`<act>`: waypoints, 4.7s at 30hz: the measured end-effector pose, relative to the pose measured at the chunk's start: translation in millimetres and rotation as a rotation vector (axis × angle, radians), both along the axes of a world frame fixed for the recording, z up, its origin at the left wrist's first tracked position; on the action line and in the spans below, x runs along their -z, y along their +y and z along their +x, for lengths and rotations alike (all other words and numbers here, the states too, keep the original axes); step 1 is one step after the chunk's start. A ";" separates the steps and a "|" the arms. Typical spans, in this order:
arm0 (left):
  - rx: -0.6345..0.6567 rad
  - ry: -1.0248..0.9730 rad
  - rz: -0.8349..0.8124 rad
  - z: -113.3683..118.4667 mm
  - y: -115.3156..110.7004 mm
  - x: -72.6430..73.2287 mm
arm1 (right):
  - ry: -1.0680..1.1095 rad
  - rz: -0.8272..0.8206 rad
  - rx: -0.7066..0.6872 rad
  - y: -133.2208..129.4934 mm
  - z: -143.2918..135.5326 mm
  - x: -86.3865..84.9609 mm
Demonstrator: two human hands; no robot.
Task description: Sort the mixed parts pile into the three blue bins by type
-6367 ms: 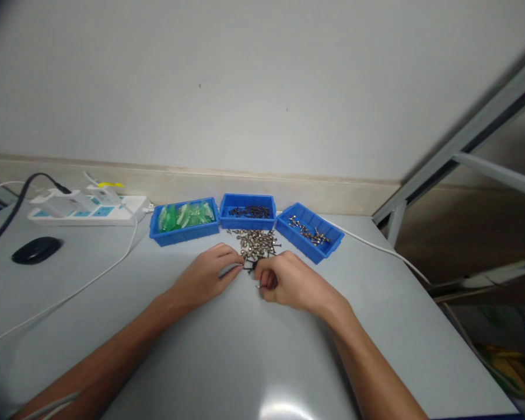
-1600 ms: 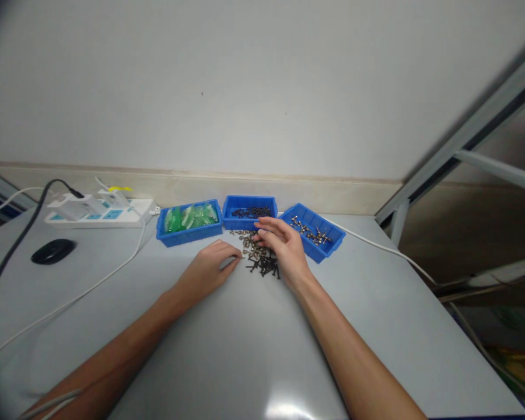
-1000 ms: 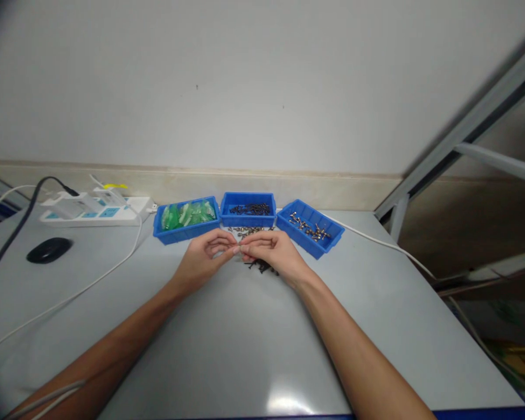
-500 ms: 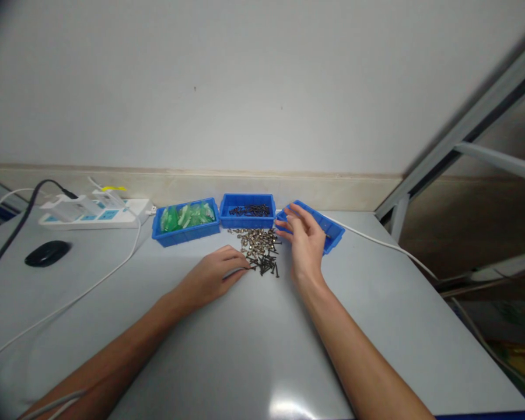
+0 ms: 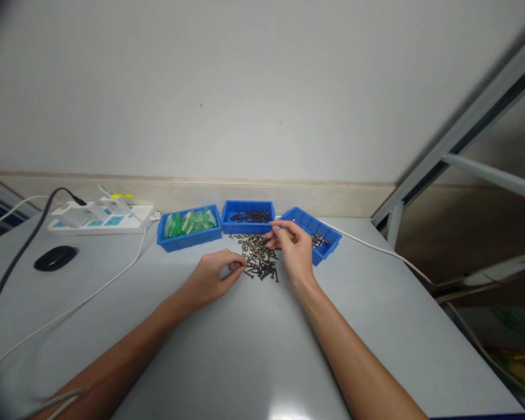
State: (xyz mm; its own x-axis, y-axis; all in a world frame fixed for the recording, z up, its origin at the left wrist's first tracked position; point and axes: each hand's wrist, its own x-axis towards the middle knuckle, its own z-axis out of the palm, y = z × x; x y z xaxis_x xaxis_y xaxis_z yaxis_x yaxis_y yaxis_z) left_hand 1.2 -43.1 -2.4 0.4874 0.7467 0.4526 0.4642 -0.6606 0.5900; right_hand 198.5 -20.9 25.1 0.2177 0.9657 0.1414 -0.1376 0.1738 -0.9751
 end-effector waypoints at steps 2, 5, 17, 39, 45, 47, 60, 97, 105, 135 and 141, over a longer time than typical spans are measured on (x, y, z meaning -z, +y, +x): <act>-0.038 -0.095 -0.029 0.7 -1.3 -3.6 | -0.090 0.018 -0.075 -1.4 -0.8 0.0; -0.082 -0.192 -0.050 1.3 -2.2 -8.2 | -0.261 0.053 -0.183 -4.4 -1.4 0.6; -0.154 -0.266 -0.062 4.4 -2.0 -5.7 | -0.338 -0.056 -0.613 -7.8 1.1 4.7; -0.037 0.025 0.087 -0.7 -0.7 -0.5 | 0.070 -0.154 -0.399 0.6 5.5 -2.1; -0.034 0.141 0.071 -2.0 -1.3 -1.1 | 0.191 -0.247 -0.475 -0.4 5.6 -6.9; -0.048 0.201 0.055 -5.8 -3.8 -10.3 | 0.236 -0.253 -0.481 -0.1 6.1 -6.4; 0.113 0.419 -0.006 -12.8 -11.0 -28.7 | 0.188 -0.069 -0.260 7.1 -10.1 -4.9; -0.074 -0.460 -0.246 -0.9 13.8 -9.3 | -0.025 -0.201 -0.571 -4.6 -7.4 16.9; -0.058 -0.195 -0.023 -4.8 13.8 -6.3 | 0.035 -0.098 -0.320 8.3 -7.1 9.8; -0.122 0.216 -0.006 -5.1 7.8 4.2 | -0.023 -0.047 -0.255 -1.2 -3.8 8.6; -0.151 -0.217 -0.117 -1.0 5.1 -3.1 | -0.233 -0.013 -0.355 -3.6 -4.2 4.9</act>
